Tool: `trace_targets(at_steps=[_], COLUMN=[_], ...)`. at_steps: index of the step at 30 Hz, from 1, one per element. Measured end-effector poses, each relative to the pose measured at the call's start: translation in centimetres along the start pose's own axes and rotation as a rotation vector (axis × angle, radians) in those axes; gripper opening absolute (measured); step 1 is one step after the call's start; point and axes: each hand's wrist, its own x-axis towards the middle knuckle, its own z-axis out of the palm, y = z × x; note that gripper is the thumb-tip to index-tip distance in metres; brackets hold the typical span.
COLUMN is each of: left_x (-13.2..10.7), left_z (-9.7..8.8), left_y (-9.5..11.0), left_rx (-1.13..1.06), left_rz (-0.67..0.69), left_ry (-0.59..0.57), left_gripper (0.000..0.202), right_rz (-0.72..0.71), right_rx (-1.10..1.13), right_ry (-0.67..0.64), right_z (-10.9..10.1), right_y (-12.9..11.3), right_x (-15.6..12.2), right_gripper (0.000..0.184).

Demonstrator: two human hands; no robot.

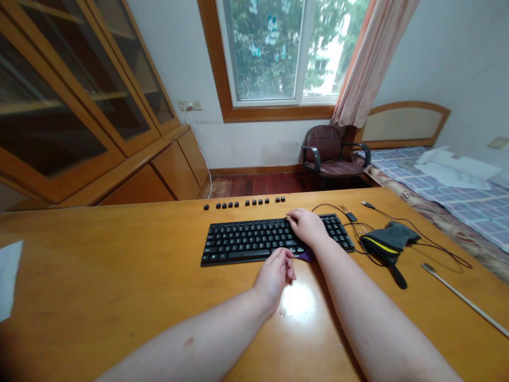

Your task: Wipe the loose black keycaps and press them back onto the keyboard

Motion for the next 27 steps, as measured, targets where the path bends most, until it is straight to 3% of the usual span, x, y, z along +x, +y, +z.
trace_targets(at_steps=[3, 5, 9, 15, 22, 27], left_x=[0.0, 0.0, 0.0, -0.3, -0.1, -0.2], left_z=[0.0, 0.0, 0.0, 0.1, 0.2, 0.3], left_y=[0.1, 0.1, 0.2, 0.3, 0.3, 0.3], left_rx=[-0.015, -0.021, -0.016, 0.009, 0.000, -0.004], left_rz=[-0.011, -0.013, -0.031, -0.036, -0.039, -0.038], left_ry=[0.007, 0.008, 0.005, 0.009, 0.011, 0.020], left_gripper=[0.023, 0.022, 0.021, 0.019, 0.027, 0.026], right_rz=[0.095, 0.179, 0.216, 0.195, 0.253, 0.270], right_rx=[-0.012, -0.058, -0.158, -0.177, -0.206, -0.210], right_ry=[0.118, 0.116, -0.069, -0.210, -0.273, -0.192], right_z=[-0.8, -1.1, -0.3, 1.9, 2.5, -0.3], right_y=[0.3, 0.7, 1.2, 1.2, 1.0, -0.8], right_x=[0.6, 1.9, 5.5, 9.5, 9.2, 6.6], right_gripper=[0.026, 0.028, 0.032, 0.037, 0.024, 0.023])
